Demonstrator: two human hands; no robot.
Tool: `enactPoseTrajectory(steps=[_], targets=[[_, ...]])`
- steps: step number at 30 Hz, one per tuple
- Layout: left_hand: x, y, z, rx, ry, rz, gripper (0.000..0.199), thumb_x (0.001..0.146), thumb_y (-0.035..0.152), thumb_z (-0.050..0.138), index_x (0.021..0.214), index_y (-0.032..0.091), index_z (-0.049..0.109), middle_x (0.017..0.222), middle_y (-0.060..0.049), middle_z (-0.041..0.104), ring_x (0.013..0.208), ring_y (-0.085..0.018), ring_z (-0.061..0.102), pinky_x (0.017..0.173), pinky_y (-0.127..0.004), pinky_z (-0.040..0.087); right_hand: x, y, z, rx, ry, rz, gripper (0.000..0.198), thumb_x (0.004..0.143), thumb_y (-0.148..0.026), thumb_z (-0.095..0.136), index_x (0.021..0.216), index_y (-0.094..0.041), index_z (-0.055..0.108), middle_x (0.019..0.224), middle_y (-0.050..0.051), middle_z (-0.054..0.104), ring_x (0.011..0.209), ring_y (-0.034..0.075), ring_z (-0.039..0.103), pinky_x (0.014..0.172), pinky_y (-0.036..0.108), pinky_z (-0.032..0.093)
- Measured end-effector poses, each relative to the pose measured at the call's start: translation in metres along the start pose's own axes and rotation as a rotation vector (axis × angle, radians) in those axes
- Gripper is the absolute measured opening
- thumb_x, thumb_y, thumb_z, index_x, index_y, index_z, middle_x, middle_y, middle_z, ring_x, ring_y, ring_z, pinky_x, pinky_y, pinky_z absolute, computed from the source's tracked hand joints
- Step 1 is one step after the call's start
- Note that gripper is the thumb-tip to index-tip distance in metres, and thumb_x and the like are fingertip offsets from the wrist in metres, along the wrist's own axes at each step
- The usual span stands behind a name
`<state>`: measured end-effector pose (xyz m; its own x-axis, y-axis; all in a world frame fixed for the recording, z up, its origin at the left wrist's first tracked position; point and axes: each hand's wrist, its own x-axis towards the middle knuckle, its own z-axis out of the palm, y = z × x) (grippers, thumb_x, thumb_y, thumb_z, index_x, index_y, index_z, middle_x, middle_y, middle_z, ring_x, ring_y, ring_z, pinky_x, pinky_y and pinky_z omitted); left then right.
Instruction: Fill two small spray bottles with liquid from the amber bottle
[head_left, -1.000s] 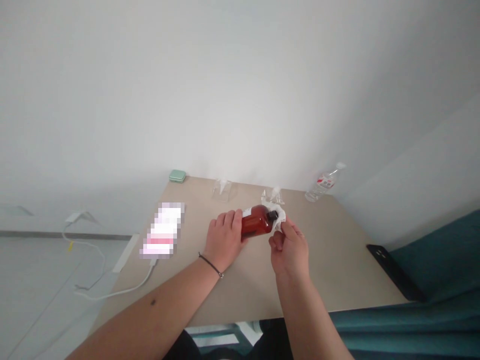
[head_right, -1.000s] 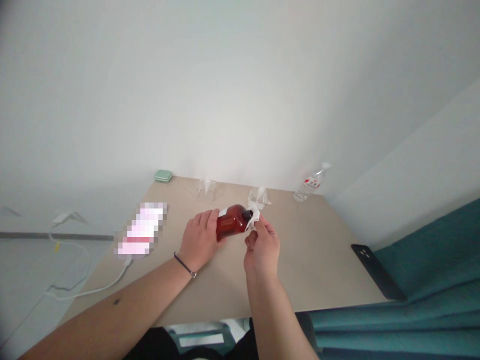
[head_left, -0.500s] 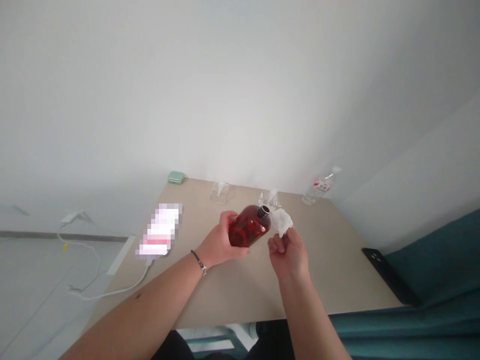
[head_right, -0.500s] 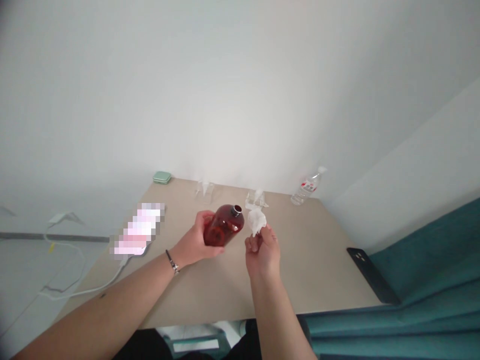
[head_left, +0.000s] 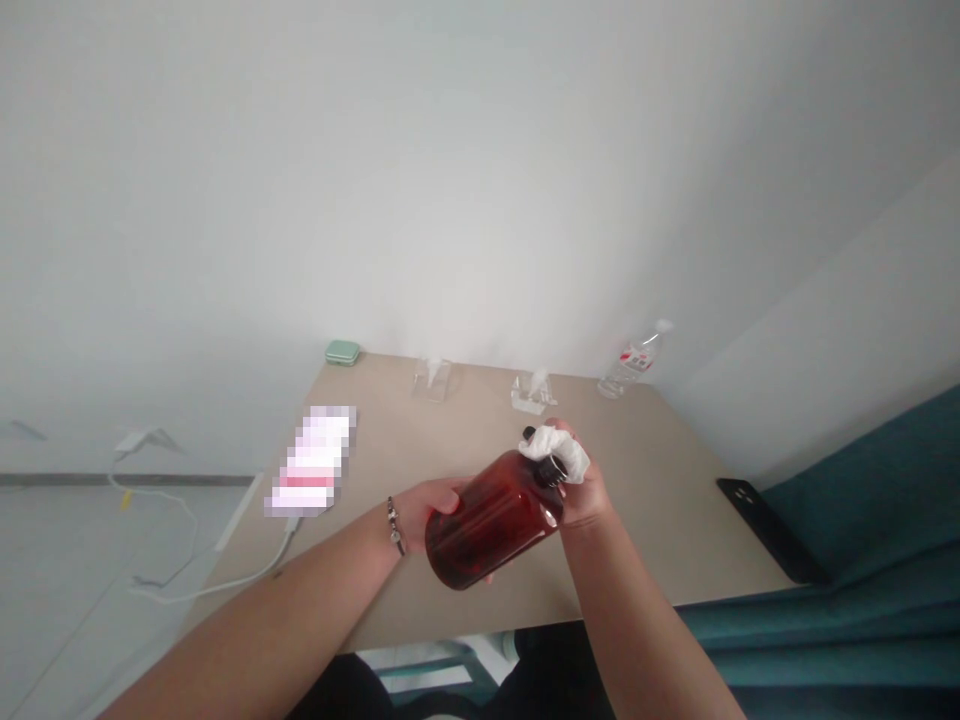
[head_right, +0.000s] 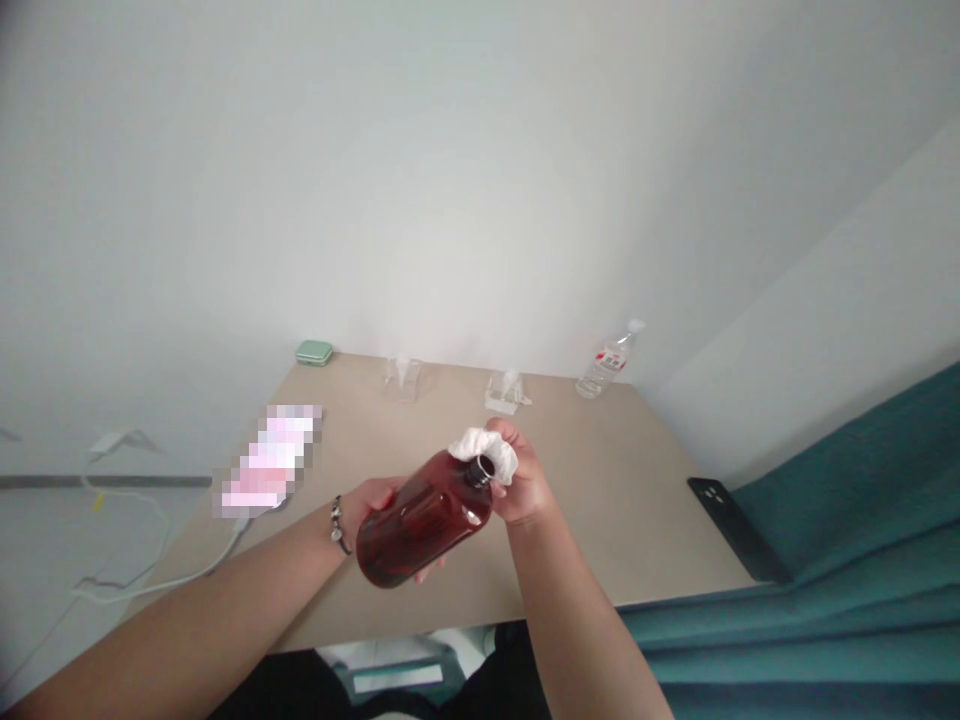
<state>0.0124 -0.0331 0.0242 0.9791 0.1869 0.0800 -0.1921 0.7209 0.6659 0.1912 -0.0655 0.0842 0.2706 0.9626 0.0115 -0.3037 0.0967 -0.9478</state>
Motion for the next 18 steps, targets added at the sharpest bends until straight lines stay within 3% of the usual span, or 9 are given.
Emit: enactPoseTrajectory(steps=[4,9,14,18], targets=[[-0.004,0.001,-0.004,0.037,0.031,-0.068,0.063,0.05,0.055,0.069,0.099,0.015,0.068,0.081,-0.014,0.072,0.069,-0.032,0.068,0.062,-0.045,0.049,-0.003,-0.005,0.007,0.131,-0.166,0.126,0.046,0.04,-0.05,0.085,0.052,-0.023,0.049,0.039,-0.007,0.049,0.023,0.003,0.019,0.027,0.019,0.005],[-0.005,0.002,-0.001,0.052,0.161,0.086,0.063,0.054,0.052,0.071,0.107,0.018,0.066,0.092,-0.009,0.073,0.077,-0.029,0.069,0.068,-0.043,0.051,-0.007,-0.01,0.009,0.092,-0.074,0.084,0.042,0.043,-0.049,0.084,0.059,-0.024,0.055,0.036,-0.01,0.044,0.024,0.003,0.021,0.029,0.019,0.006],[0.002,0.006,-0.003,0.045,0.235,0.237,0.072,0.052,0.04,0.084,0.116,0.016,0.065,0.106,-0.011,0.071,0.088,-0.024,0.068,0.076,-0.033,0.052,-0.007,-0.014,0.005,0.082,-0.032,0.058,0.024,0.058,-0.039,0.079,0.064,-0.022,0.064,0.042,-0.008,0.049,0.029,0.002,0.021,0.032,0.02,0.01],[0.007,0.003,-0.012,0.153,0.343,0.348,0.068,0.057,0.037,0.086,0.117,0.017,0.061,0.113,-0.011,0.069,0.098,-0.025,0.067,0.083,-0.033,0.051,-0.005,-0.013,0.004,0.038,0.035,0.043,0.016,0.064,-0.035,0.074,0.065,-0.021,0.065,0.041,-0.008,0.046,0.032,0.003,0.019,0.034,0.021,0.013]])
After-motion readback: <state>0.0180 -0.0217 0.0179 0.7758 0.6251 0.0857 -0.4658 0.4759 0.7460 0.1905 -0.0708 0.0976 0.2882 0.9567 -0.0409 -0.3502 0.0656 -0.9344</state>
